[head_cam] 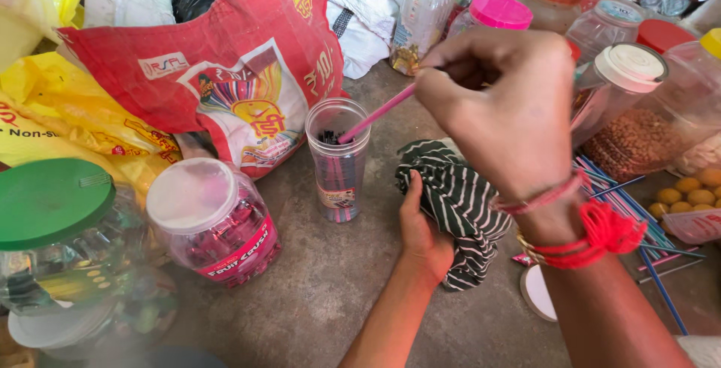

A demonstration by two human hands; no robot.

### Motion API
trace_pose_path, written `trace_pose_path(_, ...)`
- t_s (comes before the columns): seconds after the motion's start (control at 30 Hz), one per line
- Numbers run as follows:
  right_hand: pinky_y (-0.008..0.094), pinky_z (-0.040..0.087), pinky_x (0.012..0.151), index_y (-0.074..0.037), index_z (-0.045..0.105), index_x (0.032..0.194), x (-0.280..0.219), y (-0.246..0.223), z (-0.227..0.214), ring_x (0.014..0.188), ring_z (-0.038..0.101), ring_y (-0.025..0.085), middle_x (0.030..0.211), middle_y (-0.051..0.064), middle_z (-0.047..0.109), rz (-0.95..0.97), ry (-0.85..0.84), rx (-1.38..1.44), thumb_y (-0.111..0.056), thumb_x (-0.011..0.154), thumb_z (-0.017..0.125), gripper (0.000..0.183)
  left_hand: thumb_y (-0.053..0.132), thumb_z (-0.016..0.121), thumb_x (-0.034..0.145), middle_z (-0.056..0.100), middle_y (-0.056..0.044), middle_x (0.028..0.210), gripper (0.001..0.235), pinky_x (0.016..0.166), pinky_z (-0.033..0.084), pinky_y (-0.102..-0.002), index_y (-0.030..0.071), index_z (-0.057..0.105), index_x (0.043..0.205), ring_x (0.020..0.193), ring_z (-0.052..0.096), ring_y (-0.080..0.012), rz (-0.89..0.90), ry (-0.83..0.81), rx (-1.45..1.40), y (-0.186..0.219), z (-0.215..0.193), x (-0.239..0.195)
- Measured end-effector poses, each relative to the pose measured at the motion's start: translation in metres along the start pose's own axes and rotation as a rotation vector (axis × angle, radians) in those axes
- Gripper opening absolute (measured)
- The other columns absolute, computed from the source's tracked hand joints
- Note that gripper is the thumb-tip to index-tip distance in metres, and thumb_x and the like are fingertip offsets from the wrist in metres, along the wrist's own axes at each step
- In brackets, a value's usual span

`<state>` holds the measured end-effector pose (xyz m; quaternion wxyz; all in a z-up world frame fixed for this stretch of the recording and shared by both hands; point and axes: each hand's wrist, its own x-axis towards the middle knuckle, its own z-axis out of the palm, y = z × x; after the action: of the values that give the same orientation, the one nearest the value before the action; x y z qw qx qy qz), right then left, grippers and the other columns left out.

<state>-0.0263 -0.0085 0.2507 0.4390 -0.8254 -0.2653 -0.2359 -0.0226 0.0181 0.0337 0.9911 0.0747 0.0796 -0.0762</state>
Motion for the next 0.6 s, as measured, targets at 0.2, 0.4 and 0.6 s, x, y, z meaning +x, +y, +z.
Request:
trace_pose_path(0.2,0.033,0.061,0.070,-0.006,0.081,0.088,0.027,-0.001,0.052,0.067,0.076,0.022,0.077,0.013,0.076,-0.194,-0.137,-0.234,-0.021,0.080,0.075,0.019,0.050,0.057,0.096,0.064,-0.003,0.137,0.058,0.106,0.044,-0.041,0.015,0.057,0.142,0.124,0.058,-0.0219,0.028,-0.017,0.003,-0.020,-0.011,0.009)
trace_pose_path(0.4,0.036,0.057,0.064,-0.009,0.078,0.105,-0.003,0.030,0.030,0.066,0.075,0.023,0.077,0.013,0.075,0.104,-0.135,-0.310,-0.025,0.084,0.074,0.027,0.052,0.056,0.095,0.063,-0.003,0.142,0.061,0.111,0.044,-0.041,0.013,0.058,0.142,0.129,0.059,-0.0228,-0.008,0.001,0.000,-0.015,-0.007,0.006)
trace_pose_path(0.6,0.038,0.055,0.069,-0.006,0.078,0.105,-0.088,0.140,-0.059,0.073,0.074,0.022,0.085,0.015,0.075,0.326,-0.075,-0.495,-0.026,0.093,0.072,0.024,0.059,0.059,0.092,0.065,-0.007,0.138,0.069,0.110,0.045,-0.043,0.011,0.059,0.141,0.125,0.061,-0.0253,-0.054,0.027,0.011,-0.011,0.001,-0.018)
